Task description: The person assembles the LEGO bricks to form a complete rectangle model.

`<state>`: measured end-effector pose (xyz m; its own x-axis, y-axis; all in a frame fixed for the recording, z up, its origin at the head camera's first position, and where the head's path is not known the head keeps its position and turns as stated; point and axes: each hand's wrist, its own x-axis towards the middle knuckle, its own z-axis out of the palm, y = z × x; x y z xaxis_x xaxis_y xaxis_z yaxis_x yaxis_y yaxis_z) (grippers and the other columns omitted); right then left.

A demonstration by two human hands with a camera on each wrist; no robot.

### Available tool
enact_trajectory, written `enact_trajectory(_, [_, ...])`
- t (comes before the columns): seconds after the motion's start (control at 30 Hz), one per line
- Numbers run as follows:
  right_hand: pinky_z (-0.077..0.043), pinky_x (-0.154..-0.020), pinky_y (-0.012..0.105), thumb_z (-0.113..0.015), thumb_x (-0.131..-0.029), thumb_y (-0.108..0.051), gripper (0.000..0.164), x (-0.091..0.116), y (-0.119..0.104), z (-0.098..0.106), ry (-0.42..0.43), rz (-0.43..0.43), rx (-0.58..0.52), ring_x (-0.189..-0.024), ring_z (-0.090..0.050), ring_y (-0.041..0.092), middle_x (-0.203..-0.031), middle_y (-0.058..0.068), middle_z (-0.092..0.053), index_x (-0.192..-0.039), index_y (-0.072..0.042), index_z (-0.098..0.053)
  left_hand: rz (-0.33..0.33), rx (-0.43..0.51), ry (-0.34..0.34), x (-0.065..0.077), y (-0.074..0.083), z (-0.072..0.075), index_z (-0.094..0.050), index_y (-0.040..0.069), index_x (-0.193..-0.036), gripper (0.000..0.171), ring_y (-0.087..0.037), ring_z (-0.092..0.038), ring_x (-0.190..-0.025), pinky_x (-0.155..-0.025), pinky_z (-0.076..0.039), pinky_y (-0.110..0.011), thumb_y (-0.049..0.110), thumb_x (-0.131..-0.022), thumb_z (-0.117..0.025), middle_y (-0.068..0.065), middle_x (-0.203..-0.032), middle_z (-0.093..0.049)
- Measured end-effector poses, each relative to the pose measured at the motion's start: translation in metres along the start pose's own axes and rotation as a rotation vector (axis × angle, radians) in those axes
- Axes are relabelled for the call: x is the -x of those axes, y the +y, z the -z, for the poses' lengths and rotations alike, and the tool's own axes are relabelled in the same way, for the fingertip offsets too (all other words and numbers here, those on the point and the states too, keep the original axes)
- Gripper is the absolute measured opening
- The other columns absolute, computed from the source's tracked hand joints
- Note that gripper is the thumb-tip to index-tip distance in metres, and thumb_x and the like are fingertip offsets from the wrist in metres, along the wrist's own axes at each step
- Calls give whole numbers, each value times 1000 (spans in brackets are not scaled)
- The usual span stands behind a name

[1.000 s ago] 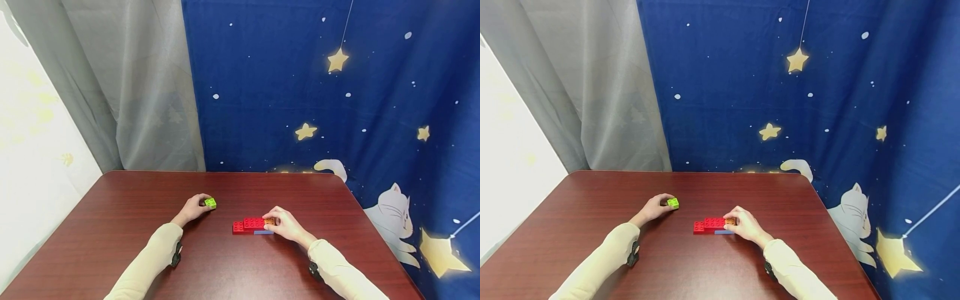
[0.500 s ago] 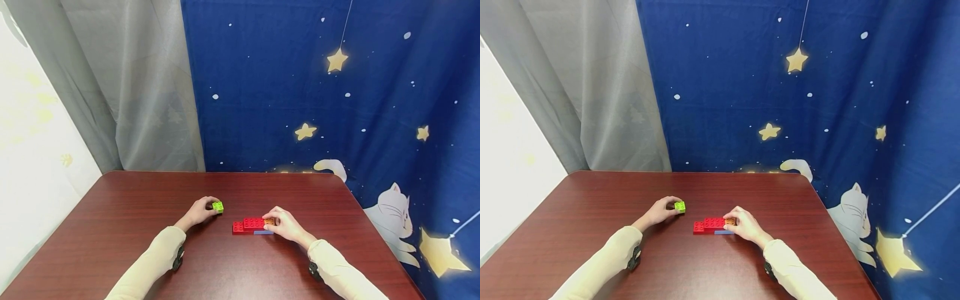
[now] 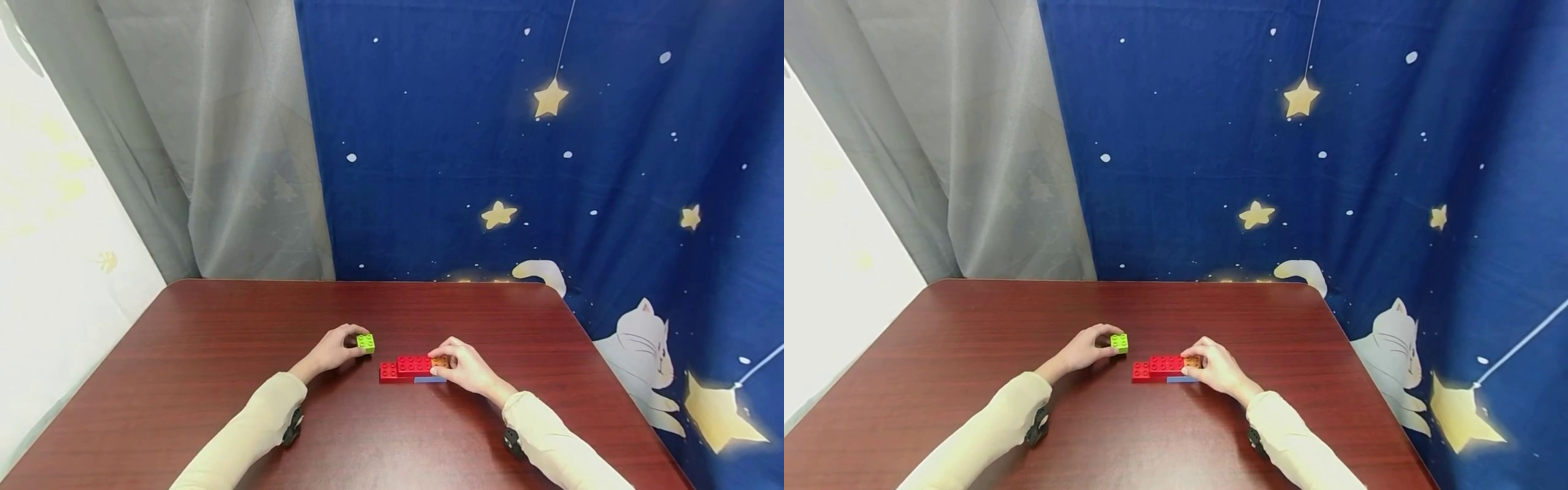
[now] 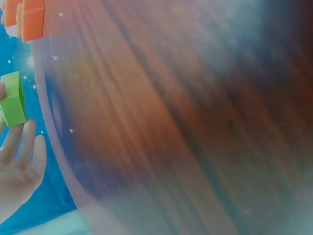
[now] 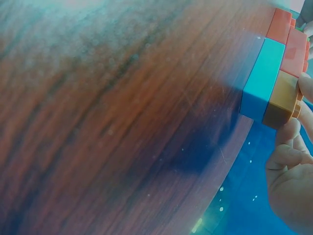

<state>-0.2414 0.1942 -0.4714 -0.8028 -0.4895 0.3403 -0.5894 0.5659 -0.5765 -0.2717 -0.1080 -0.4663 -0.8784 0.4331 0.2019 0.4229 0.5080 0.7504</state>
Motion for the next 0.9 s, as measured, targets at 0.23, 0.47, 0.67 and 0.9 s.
enact_trajectory(0.23, [-37,-49,21,-74,-72,-20,26,0,0,0,-1,-2,-1,-55,-42,7,-80,-7,-52,-96,-13,-67,-37,-4,-27,1,7,-6,-58,6,-105,29,-17,-56,-83,-74,-45,-34,9,-77,-67,-4,-92,-53])
enact_trajectory(0.47, [-37,-49,21,-74,-72,-19,26,0,0,0,4,11,-3,-55,-42,7,-81,-6,-53,-96,-12,-67,-56,-8,-53,2,14,-10,-58,7,-105,29,-19,-56,-84,-75,-45,-37,10,-78,-67,-4,-93,-53])
enact_trajectory(0.67, [-38,-49,21,-74,-72,-20,26,0,1,0,2,9,1,-55,-42,6,-81,-7,-52,-96,-13,-67,-78,-23,-78,3,19,-12,-58,8,-106,29,-24,-55,-86,-75,-45,-38,12,-78,-66,-3,-95,-54])
enact_trajectory(0.9, [-38,-49,21,-74,-72,-20,26,0,2,0,0,2,6,-55,-43,7,-80,-7,-52,-96,-13,-67,-112,-19,-81,4,27,-15,-58,7,-106,30,-25,-53,-84,-75,-44,-40,11,-77,-67,-4,-94,-55])
